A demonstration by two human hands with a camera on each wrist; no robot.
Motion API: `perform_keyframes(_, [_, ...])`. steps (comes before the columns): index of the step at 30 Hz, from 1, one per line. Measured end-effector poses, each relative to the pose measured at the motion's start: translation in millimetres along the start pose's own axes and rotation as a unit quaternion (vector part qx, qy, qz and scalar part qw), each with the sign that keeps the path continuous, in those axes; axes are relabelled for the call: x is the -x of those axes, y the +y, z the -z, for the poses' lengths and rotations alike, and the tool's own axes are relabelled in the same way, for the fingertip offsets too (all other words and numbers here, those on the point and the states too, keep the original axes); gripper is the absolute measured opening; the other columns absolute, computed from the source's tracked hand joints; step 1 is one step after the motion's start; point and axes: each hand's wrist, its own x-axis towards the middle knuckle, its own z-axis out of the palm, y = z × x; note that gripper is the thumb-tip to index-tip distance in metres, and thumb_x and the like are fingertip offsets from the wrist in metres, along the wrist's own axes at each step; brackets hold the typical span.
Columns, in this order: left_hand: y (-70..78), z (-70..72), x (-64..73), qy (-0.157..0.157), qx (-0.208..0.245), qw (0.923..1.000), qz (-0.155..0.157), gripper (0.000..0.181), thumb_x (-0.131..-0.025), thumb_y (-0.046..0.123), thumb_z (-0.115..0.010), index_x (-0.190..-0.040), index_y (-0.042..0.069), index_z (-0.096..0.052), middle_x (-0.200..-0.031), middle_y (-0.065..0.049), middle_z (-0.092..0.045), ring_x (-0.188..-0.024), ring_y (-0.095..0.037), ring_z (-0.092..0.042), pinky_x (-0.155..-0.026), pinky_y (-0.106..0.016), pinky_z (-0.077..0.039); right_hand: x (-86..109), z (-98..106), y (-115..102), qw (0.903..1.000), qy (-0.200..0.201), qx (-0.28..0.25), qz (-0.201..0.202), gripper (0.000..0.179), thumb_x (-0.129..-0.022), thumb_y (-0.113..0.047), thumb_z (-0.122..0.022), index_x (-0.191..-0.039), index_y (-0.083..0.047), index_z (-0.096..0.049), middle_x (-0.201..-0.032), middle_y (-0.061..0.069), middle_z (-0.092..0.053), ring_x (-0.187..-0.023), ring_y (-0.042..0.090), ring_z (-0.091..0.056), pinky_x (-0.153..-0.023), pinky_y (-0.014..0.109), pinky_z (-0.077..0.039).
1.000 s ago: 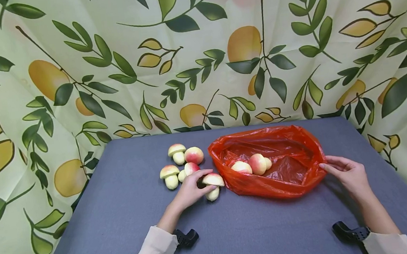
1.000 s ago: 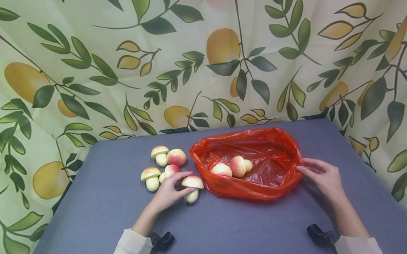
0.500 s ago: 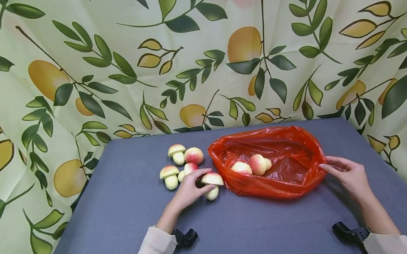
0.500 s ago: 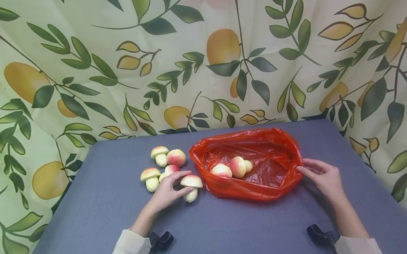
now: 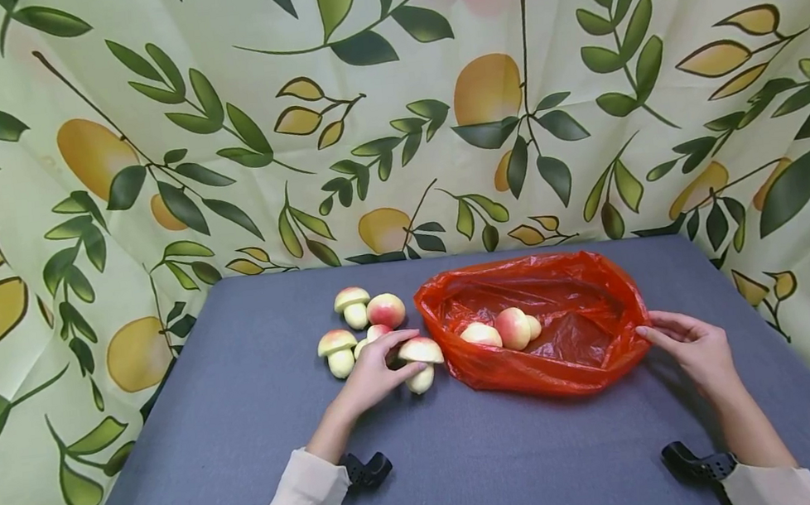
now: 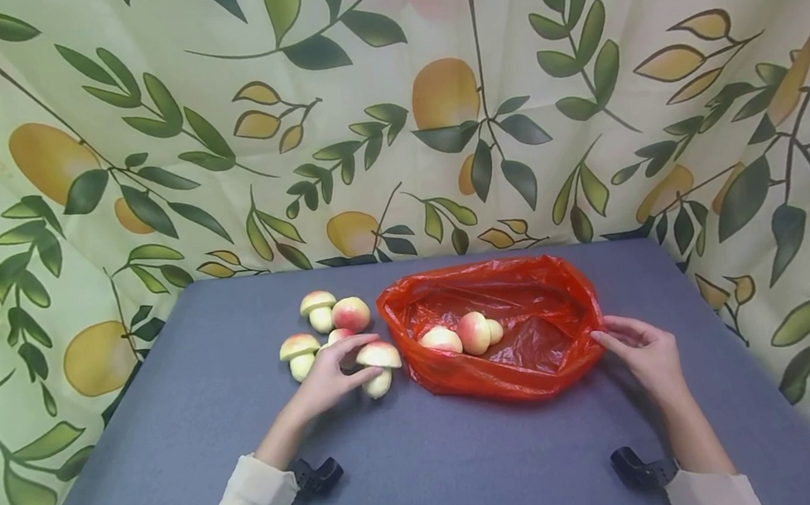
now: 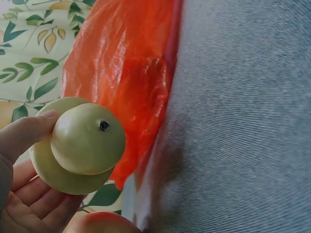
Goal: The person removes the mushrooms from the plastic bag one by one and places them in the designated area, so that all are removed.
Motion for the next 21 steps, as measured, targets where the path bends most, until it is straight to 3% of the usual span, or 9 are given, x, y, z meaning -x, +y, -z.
perform_keyframes(6, [4.8,3.1,-3.8,0.013,-0.007,0.9998,0.009,0.048,-0.08,0.013,-0.077,-0.125,0.003,-0.062,-0.123,-0.012,-0.067,-0.106,-0.021,-0.062,-0.09,-0.022,-0.052,-1.6,-0.3,-0.7,1.0,0.0,0.003,-0.005,0.025,-0.087,-0.004,-0.067,-0.103,-0.022,-0.074,-0.084,-0.026,-0.072,-0.077,-0.008,-0.069,-0.067,0.006,-0.053])
perform_keyframes(21, [11.1,5.8,-12.6,0.028,-0.028,0.999,-0.02,0.047,-0.081,0.016,-0.077,-0.125,0.007,-0.063,-0.123,-0.011,-0.068,-0.1,-0.019,-0.06,-0.082,-0.024,-0.049,-1.6,1.3,-1.5,0.9999,-0.001,0.013,-0.01,0.024,-0.087,-0.006,-0.068,-0.103,-0.023,-0.074,-0.083,-0.027,-0.072,-0.077,-0.009,-0.068,-0.067,0.005,-0.053])
